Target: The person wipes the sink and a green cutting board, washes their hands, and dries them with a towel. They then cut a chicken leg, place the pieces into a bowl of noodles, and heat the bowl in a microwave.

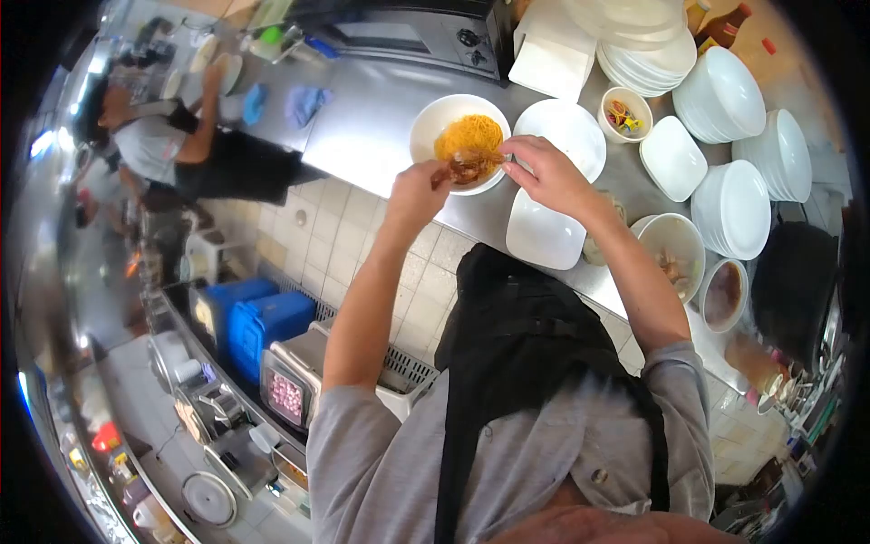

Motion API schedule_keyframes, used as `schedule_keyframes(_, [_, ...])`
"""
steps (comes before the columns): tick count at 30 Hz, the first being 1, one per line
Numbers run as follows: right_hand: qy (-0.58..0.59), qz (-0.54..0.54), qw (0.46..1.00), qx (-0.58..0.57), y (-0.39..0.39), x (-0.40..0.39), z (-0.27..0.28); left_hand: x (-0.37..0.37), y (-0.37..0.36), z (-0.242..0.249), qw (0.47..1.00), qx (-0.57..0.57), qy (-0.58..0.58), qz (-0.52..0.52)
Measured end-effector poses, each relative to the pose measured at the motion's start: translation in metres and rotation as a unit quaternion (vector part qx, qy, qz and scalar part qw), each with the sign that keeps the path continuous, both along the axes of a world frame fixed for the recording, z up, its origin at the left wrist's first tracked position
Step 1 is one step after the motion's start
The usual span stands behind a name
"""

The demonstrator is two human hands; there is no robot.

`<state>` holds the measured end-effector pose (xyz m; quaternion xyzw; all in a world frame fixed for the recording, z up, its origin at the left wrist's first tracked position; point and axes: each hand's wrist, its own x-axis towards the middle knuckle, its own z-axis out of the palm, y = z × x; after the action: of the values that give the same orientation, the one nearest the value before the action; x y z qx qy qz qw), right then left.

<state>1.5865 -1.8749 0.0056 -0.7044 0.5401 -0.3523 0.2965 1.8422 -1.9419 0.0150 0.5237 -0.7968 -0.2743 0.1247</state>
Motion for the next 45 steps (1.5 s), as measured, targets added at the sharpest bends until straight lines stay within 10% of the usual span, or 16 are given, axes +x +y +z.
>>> schedule_keyframes(11, [0.276, 0.028, 0.959, 0.062, -0.055, 0.045, -0.021, 0.029, -0.085, 0.006, 0.912, 0.277, 0.173, -0.247])
schedule_keyframes(16, [0.368, 0.032, 0.921, 0.123, -0.061, 0.053, -0.018, 0.037, -0.103, -0.003, 0.939, 0.044, 0.100, -0.325])
schedule_keyframes(31, [0.182, -0.187, 0.965, 0.010, -0.004, 0.044, 0.030, 0.002, -0.082, -0.034, 0.937, -0.058, 0.018, -0.343])
schedule_keyframes(38, [-0.092, -0.511, 0.853, 0.055, 0.139, 0.053, -0.004, -0.068, -0.043, 0.022, 0.895, -0.134, 0.144, -0.401])
schedule_keyframes(45, [-0.247, -0.613, 0.751, 0.013, 0.183, 0.086, -0.020, -0.223, 0.051, -0.028, 0.815, -0.024, -0.011, -0.579])
